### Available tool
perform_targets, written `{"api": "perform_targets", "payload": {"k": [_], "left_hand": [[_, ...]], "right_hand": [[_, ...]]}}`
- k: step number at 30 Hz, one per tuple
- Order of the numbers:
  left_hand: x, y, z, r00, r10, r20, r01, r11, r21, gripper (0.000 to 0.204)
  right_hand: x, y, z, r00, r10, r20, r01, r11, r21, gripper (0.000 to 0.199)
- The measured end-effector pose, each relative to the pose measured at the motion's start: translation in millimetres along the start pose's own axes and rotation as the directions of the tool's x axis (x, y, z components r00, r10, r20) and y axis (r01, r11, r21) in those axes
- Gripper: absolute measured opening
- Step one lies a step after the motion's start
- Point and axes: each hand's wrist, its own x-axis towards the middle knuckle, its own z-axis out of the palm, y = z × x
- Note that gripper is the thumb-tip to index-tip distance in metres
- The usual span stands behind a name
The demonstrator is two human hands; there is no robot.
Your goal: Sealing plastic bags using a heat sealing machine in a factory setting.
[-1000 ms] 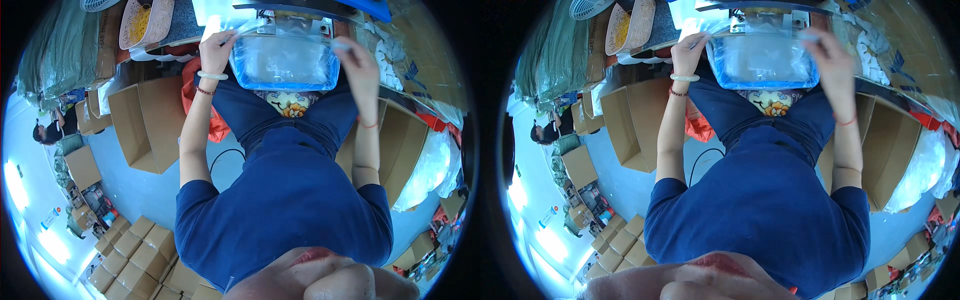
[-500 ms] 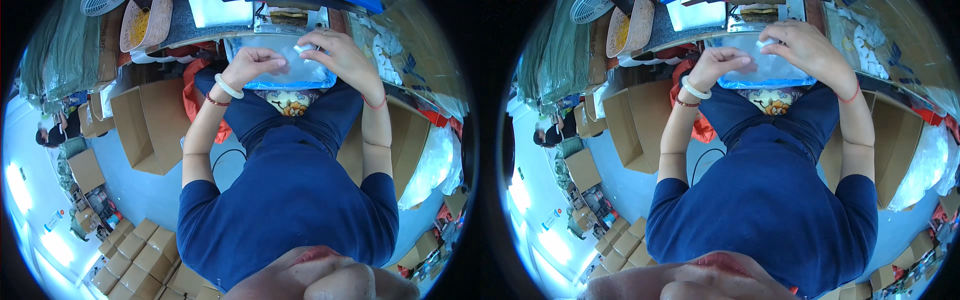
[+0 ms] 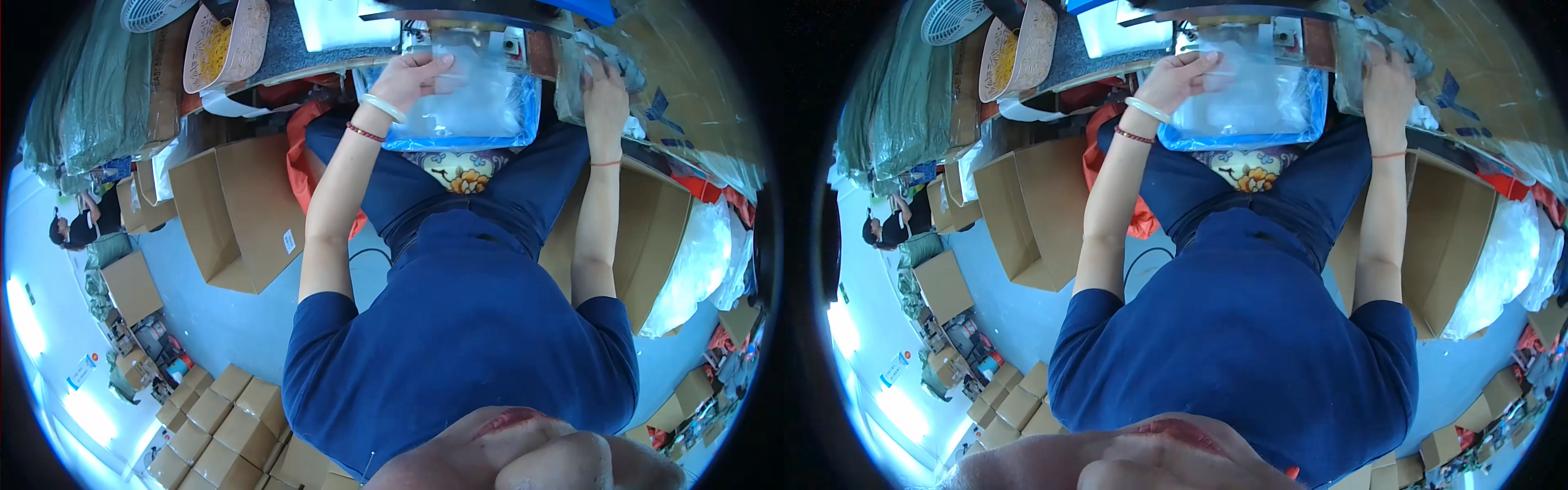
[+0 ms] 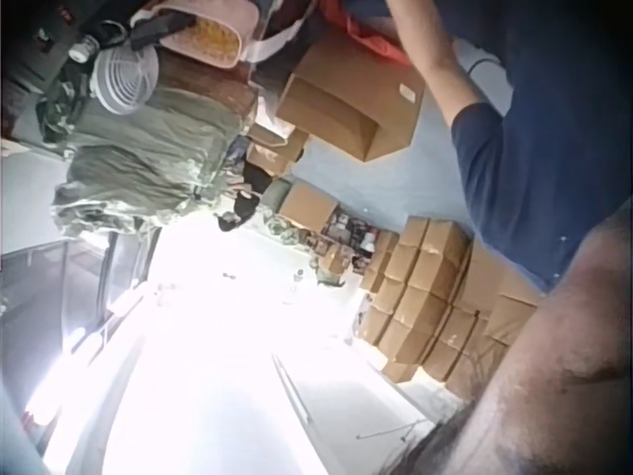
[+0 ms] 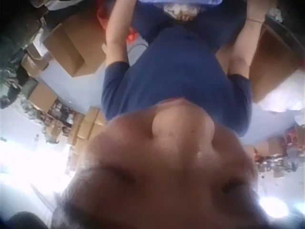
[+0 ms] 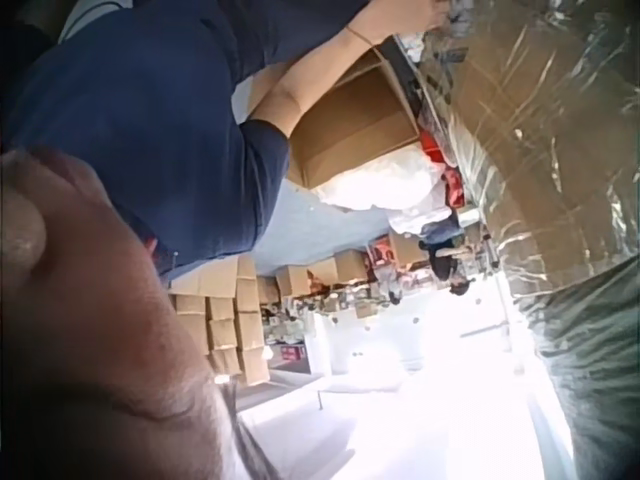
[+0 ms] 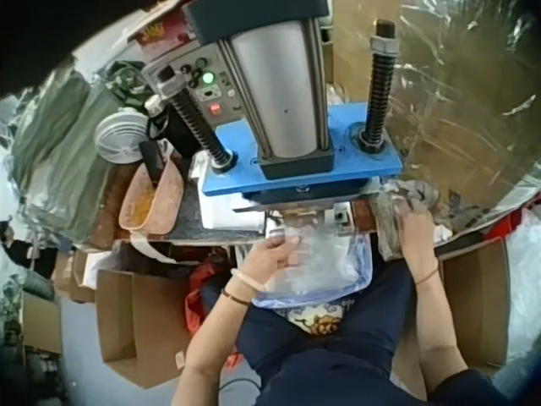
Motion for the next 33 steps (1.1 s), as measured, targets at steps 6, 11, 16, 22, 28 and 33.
{"api": "perform_targets", "payload": {"k": [6, 11, 16, 22, 28, 33], "left_hand": [[1, 27, -75, 0.558, 0.813, 0.165, -0.238, -0.034, 0.971, 0.05], [-16, -5, -104, 0.43, 0.81, 0.399, -0.218, -0.336, 0.916, 0.031], [-45, 6, -68, 0.564, 0.819, -0.107, -0.104, 0.199, 0.975, 0.019], [-87, 15, 5, 0.808, 0.577, -0.12, -0.363, 0.647, 0.671, 0.02], [-91, 24, 24, 0.933, 0.353, 0.073, -0.328, 0.747, 0.578, 0.019], [-67, 6, 17, 0.953, -0.171, 0.249, 0.104, 0.96, 0.261, 0.021]], "right_hand": [[15, -18, 21, 0.993, -0.033, -0.112, 0.06, 0.967, 0.247, 0.031], [13, -26, -24, 0.985, 0.161, -0.068, -0.13, 0.935, 0.33, 0.027], [-3, -80, -84, 1.0, -0.002, 0.025, -0.02, 0.536, 0.844, 0.024], [-9, -133, -107, 0.993, -0.075, 0.087, -0.067, 0.234, 0.97, 0.023], [25, -119, -124, 0.942, -0.337, 0.014, 0.151, 0.457, 0.877, 0.024], [45, -108, -94, 0.763, -0.545, 0.349, -0.021, 0.518, 0.855, 0.029]]}}
